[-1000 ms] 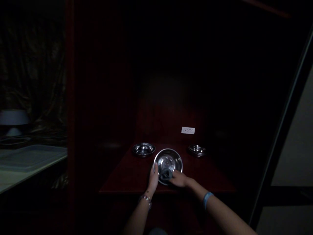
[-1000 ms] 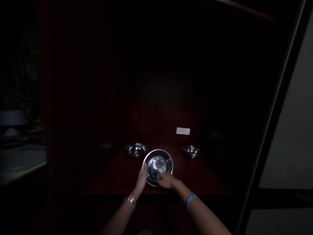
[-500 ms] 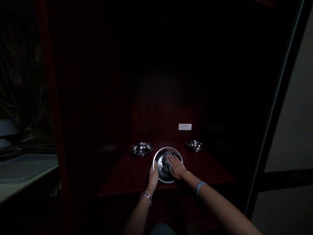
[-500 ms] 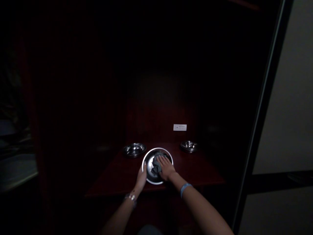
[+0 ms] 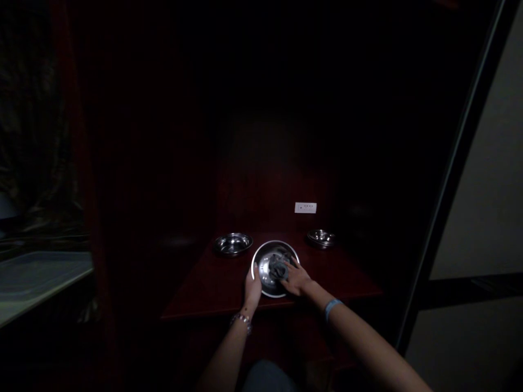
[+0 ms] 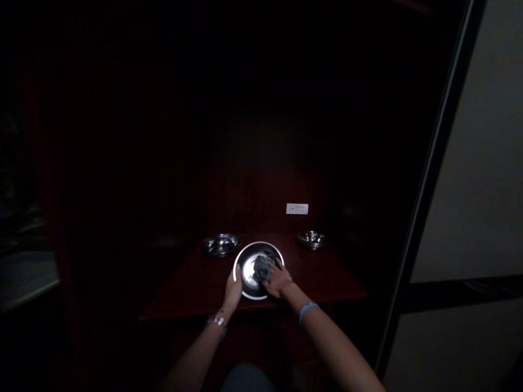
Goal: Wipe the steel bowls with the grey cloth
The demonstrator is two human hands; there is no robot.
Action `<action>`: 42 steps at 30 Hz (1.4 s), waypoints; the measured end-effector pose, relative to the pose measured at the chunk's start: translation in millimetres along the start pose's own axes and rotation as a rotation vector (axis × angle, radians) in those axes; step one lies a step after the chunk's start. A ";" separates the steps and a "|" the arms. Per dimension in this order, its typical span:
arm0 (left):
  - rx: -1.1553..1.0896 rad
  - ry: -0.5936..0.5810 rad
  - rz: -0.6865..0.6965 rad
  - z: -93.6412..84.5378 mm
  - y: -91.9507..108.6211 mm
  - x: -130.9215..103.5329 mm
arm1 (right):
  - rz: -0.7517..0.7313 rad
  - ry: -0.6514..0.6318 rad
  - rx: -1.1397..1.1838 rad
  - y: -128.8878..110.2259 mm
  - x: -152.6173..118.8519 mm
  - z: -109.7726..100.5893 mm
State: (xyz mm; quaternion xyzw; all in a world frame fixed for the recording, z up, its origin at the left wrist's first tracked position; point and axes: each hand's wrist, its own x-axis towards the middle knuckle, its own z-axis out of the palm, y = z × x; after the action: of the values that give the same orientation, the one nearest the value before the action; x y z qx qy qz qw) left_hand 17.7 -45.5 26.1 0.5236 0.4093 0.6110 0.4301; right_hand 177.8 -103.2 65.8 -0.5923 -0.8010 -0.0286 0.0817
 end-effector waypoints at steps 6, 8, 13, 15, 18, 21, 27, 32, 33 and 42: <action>-0.018 -0.008 0.023 -1.2 -1.8 3.0 | -0.131 -0.072 0.045 -15.2 -7.0 5.6; -0.015 -0.006 0.028 -0.9 -2.3 3.1 | -0.028 -0.014 0.024 -15.1 -8.9 5.0; -0.009 0.013 0.010 -0.8 -4.0 4.5 | -0.028 -0.004 0.067 -18.8 -12.8 10.6; -0.005 0.020 0.014 -0.7 -4.3 5.1 | -0.054 -0.021 0.086 -20.8 -14.1 11.5; 0.012 0.017 0.007 -1.2 -4.6 4.9 | 0.101 0.042 0.076 -23.3 -14.2 9.4; 0.006 0.025 0.016 -2.1 -6.3 5.5 | 0.108 0.040 0.110 -27.6 -13.7 10.3; -0.067 -0.008 0.059 -1.8 -11.8 8.8 | 0.092 0.077 0.139 -31.0 -15.5 16.8; -0.062 -0.015 0.050 -2.2 -11.2 9.9 | 0.031 0.106 0.165 -40.8 -13.4 20.5; -0.064 -0.015 0.053 -2.0 -10.3 9.6 | 0.007 0.098 0.177 -42.2 -12.8 20.3; -0.048 -0.017 0.033 -3.7 -7.5 5.8 | 0.130 0.217 0.511 -54.6 -3.4 25.4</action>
State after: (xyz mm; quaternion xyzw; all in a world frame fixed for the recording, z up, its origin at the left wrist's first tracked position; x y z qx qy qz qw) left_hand 14.3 -37.9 20.2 0.5250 0.3822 0.6233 0.4356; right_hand 124.2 -118.9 43.0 -0.5962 -0.7290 0.1163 0.3155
